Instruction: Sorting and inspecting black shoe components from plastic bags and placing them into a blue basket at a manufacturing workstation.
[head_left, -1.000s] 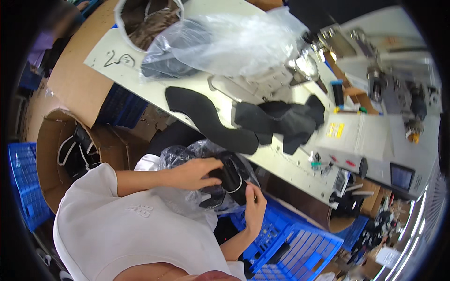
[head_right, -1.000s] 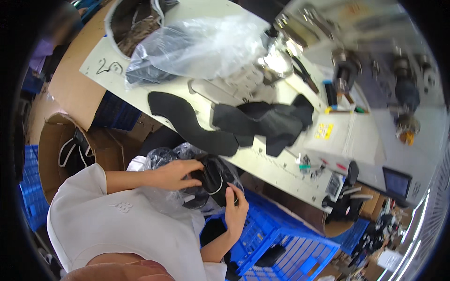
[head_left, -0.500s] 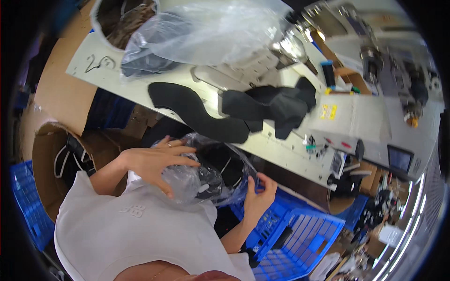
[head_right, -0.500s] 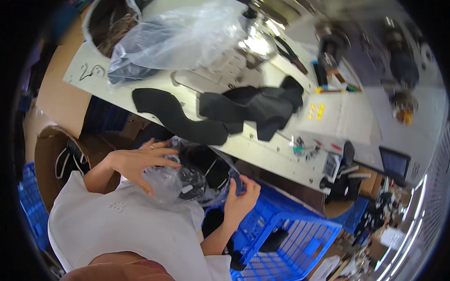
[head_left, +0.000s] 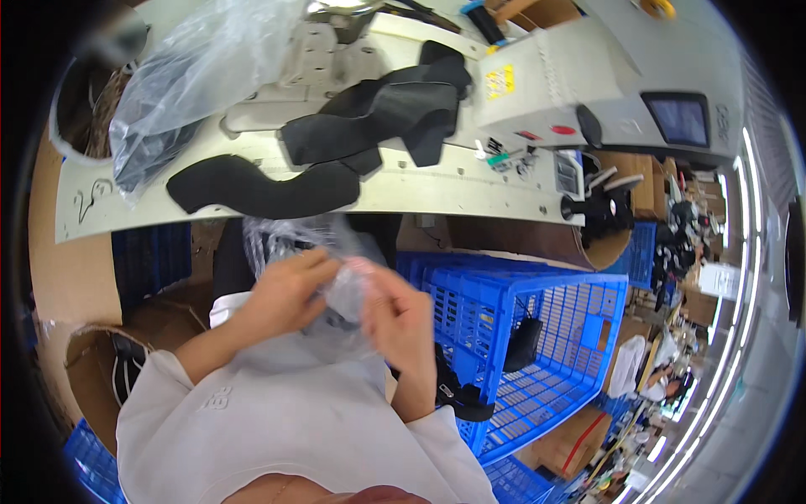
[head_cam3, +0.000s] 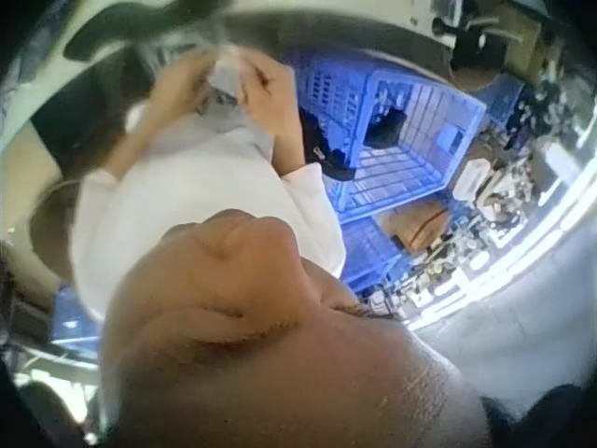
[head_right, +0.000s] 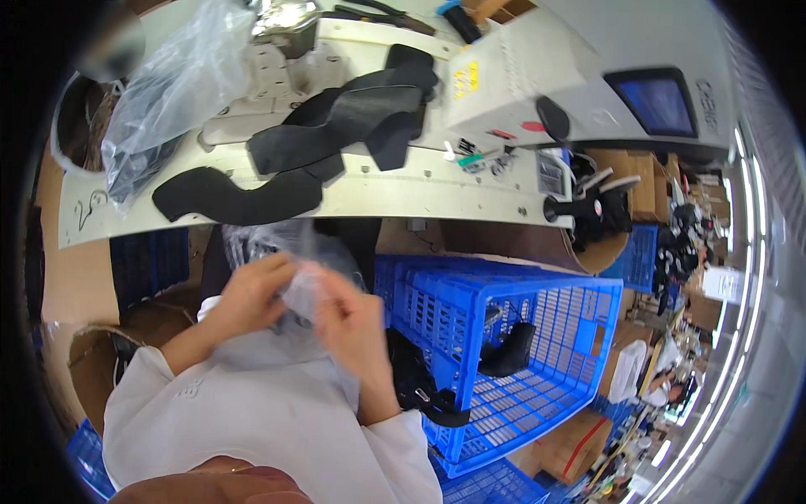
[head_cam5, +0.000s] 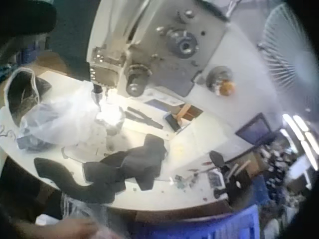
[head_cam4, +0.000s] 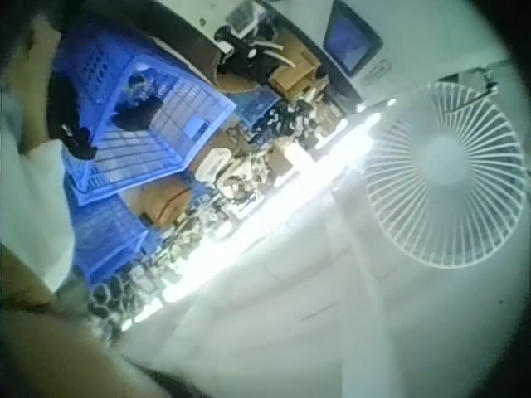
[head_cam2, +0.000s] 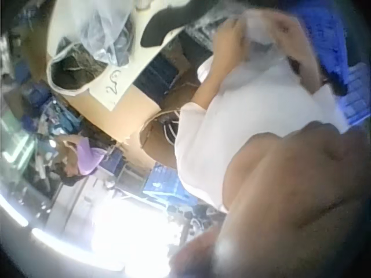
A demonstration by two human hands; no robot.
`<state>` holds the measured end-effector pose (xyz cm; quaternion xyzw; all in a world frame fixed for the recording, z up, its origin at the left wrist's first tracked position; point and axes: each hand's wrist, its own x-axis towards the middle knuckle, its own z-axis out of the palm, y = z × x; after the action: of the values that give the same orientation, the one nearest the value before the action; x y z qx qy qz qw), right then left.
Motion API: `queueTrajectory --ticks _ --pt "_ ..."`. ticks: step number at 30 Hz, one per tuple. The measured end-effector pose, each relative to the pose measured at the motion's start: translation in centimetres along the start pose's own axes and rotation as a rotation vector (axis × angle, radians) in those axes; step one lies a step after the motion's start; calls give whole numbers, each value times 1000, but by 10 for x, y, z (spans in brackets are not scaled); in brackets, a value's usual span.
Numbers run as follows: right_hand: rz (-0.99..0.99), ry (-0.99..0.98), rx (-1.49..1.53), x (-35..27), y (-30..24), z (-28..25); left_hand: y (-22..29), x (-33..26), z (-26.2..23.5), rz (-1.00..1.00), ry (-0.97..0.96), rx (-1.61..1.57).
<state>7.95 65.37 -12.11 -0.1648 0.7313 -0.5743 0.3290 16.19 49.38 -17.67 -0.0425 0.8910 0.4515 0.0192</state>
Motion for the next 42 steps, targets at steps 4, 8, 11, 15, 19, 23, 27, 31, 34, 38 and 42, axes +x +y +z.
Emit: queueTrajectory --ticks 4,8,11,15,19,23,27,31,34,38,42 --pt "-82 -324 249 -29 -60 -12 11 57 99 248 118 -218" --pt "-76 -241 498 -39 -67 -107 41 81 103 121 -188 -180" --pt "-304 298 614 -86 -77 -169 98 81 93 51 -399 -120" --pt "-825 755 351 -121 -104 -254 209 83 63 543 -276 90" --pt "-1101 1137 -266 -160 -146 -356 287 90 45 -92 -508 -708" --pt "-1275 1370 -331 -204 -204 -441 242 155 36 1200 -155 -647" --pt "-1376 1714 -528 -287 -194 -518 242 187 73 927 199 -666" --pt "-1304 1932 -790 -301 -135 -516 238 213 134 479 106 -638" --pt "-1076 1956 -722 -301 -75 -524 239 223 157 322 112 -473" --pt "-356 2061 -628 -309 -4 -531 244 249 181 287 68 -425" --pt "655 1571 -922 -320 89 -557 254 268 208 261 31 -394"
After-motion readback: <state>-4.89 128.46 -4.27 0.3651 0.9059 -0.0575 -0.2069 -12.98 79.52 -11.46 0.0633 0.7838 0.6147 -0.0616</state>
